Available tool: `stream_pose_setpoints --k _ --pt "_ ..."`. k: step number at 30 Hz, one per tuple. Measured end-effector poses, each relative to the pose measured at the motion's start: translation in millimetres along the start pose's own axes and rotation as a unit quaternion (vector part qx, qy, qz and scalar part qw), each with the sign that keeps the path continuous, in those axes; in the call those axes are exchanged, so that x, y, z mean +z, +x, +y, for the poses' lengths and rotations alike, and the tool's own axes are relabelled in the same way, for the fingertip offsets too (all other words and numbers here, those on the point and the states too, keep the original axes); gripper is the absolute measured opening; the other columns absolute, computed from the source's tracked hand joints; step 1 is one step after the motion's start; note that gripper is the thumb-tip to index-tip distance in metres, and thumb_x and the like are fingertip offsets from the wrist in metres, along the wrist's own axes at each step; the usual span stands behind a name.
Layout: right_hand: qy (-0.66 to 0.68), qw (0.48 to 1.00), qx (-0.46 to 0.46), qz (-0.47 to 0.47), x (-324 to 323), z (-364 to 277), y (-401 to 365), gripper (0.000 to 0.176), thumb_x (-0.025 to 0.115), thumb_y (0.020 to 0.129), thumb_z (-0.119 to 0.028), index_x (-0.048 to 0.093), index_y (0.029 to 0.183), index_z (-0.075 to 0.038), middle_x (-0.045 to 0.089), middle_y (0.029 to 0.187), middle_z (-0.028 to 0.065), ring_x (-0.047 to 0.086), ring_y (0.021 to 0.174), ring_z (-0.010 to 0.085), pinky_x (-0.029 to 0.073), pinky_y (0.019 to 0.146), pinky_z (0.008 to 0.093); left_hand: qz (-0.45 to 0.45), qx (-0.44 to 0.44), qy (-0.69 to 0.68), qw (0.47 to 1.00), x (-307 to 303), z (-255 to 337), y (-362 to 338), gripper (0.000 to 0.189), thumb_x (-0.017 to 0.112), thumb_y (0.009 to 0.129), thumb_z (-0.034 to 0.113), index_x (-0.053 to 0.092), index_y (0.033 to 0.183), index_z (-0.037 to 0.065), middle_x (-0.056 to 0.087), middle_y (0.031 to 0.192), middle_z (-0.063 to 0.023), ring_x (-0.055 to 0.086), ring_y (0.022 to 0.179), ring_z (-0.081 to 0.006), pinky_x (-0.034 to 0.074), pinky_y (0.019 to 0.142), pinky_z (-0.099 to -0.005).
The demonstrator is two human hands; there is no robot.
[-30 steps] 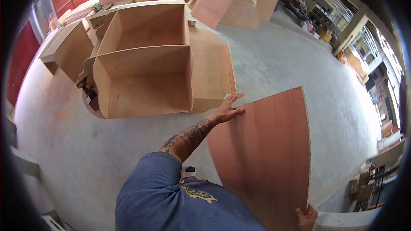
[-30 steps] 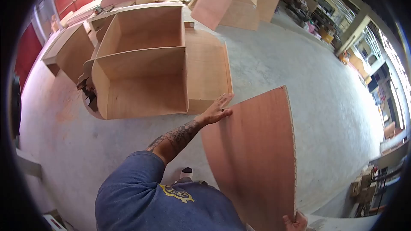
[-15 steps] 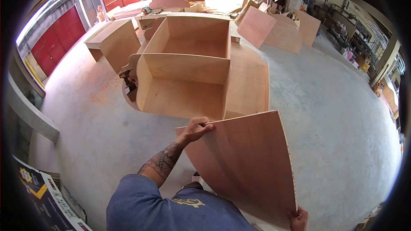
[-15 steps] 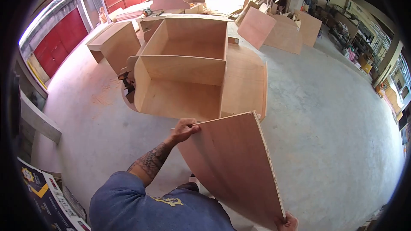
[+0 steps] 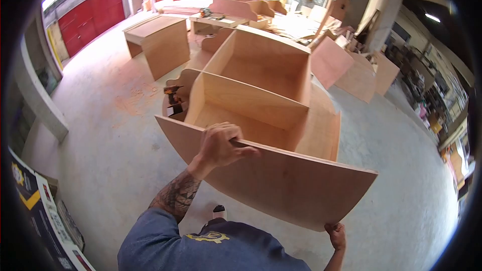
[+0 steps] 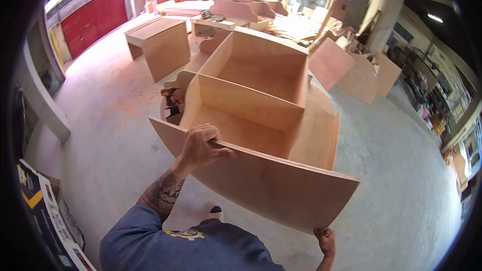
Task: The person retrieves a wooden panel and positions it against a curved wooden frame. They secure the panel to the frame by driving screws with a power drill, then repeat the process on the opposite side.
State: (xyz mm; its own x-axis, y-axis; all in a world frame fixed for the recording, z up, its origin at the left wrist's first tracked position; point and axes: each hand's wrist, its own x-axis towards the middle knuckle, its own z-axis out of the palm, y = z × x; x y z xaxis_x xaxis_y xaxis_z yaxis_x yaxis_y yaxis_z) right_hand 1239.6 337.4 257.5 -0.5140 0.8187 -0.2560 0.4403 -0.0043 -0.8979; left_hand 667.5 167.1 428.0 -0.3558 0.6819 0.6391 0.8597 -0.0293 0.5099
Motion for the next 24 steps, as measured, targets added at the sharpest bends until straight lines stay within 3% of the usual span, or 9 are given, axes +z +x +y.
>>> stream_pose_setpoints --k 5,7,8,10,14,17,18,21,24 --pt "0.101 0.994 -0.018 -0.039 54 -5 111 0.022 0.077 0.101 -0.013 0.080 0.121 -0.004 0.079 0.112 -0.0041 0.066 0.102 0.0085 0.051 0.096 0.0307 0.041 0.021 0.064 0.997 -8 -41 48 0.081 0.081 0.074 0.086 0.058 0.063 0.009 0.062 0.064 -0.0075 0.067 0.065 -0.0268 0.053 0.064 -0.0418" --pt "0.128 0.989 -0.044 -0.052 73 -11 148 0.016 0.078 0.106 -0.023 0.070 0.102 -0.010 0.062 0.095 -0.0122 0.053 0.089 0.0059 0.046 0.090 0.0277 0.049 0.043 0.080 0.995 -6 -58 67 0.081 0.083 0.071 0.086 0.057 0.062 0.010 0.059 0.061 -0.0061 0.066 0.064 -0.0270 0.051 0.061 -0.0404" --pt "0.125 0.989 -0.048 -0.059 81 -14 167 0.016 0.078 0.106 -0.023 0.070 0.102 -0.010 0.062 0.095 -0.0122 0.053 0.089 0.0059 0.046 0.090 0.0277 0.030 0.031 0.089 0.995 -6 -65 75 0.081 0.080 0.072 0.089 0.061 0.063 0.010 0.062 0.063 -0.0057 0.068 0.066 -0.0269 0.053 0.063 -0.0410" --pt "0.145 0.987 -0.032 -0.068 93 -6 196 0.025 0.076 0.108 -0.034 0.068 0.111 -0.011 0.063 0.108 -0.0095 0.052 0.097 0.0062 0.045 0.094 0.0281 0.038 0.029 0.090 0.995 4 -80 91 0.081 0.080 0.072 0.088 0.062 0.063 0.010 0.062 0.064 -0.0057 0.068 0.067 -0.0267 0.053 0.064 -0.0412" --pt "0.161 0.984 -0.013 -0.075 109 21 257 0.034 0.076 0.108 -0.042 0.067 0.116 -0.011 0.062 0.114 -0.0084 0.052 0.100 0.0070 0.046 0.094 0.0267 0.014 0.003 0.083 0.996 31 -97 112 0.077 0.084 0.071 0.085 0.065 0.064 0.011 0.063 0.066 -0.0048 0.070 0.070 -0.0269 0.055 0.069 -0.0429" --pt "0.209 0.977 0.038 0.004 134 34 293 0.055 0.071 0.107 -0.048 0.063 0.141 -0.007 0.064 0.133 0.0029 0.057 0.126 0.0173 0.041 0.114 0.0340 -0.029 -0.024 0.090 0.995 55 -106 134 0.074 0.086 0.070 0.083 0.065 0.064 0.012 0.064 0.066 -0.0038 0.071 0.072 -0.0271 0.055 0.072 -0.0432" --pt "0.239 0.970 0.029 -0.027 138 39 303 0.075 0.066 0.109 -0.051 0.044 0.165 -0.007 0.050 0.163 0.0101 0.043 0.153 0.0247 0.029 0.129 0.0398 -0.039 -0.029 0.093 0.994 65 -110 141 0.074 0.086 0.070 0.083 0.065 0.064 0.012 0.064 0.066 -0.0040 0.071 0.072 -0.0270 0.056 0.073 -0.0430" --pt "0.297 0.954 0.038 0.032 153 50 336 0.083 0.060 0.112 -0.055 0.032 0.172 -0.006 0.041 0.172 0.0118 0.035 0.161 0.0272 0.026 0.132 0.0429 -0.077 -0.038 0.112 0.990 95 -121 171 0.075 0.084 0.071 0.084 0.065 0.064 0.011 0.065 0.068 -0.0054 0.071 0.074 -0.0271 0.056 0.075 -0.0426" --pt "0.292 0.955 0.050 0.022 165 52 366 0.084 0.054 0.114 -0.059 0.027 0.174 -0.006 0.039 0.173 0.0115 0.033 0.161 0.0269 0.024 0.132 0.0435 -0.116 -0.045 0.129 0.984 126 -134 201 0.078 0.081 0.072 0.087 0.065 0.064 0.010 0.067 0.069 -0.0066 0.072 0.076 -0.0277 0.057 0.076 -0.0436"
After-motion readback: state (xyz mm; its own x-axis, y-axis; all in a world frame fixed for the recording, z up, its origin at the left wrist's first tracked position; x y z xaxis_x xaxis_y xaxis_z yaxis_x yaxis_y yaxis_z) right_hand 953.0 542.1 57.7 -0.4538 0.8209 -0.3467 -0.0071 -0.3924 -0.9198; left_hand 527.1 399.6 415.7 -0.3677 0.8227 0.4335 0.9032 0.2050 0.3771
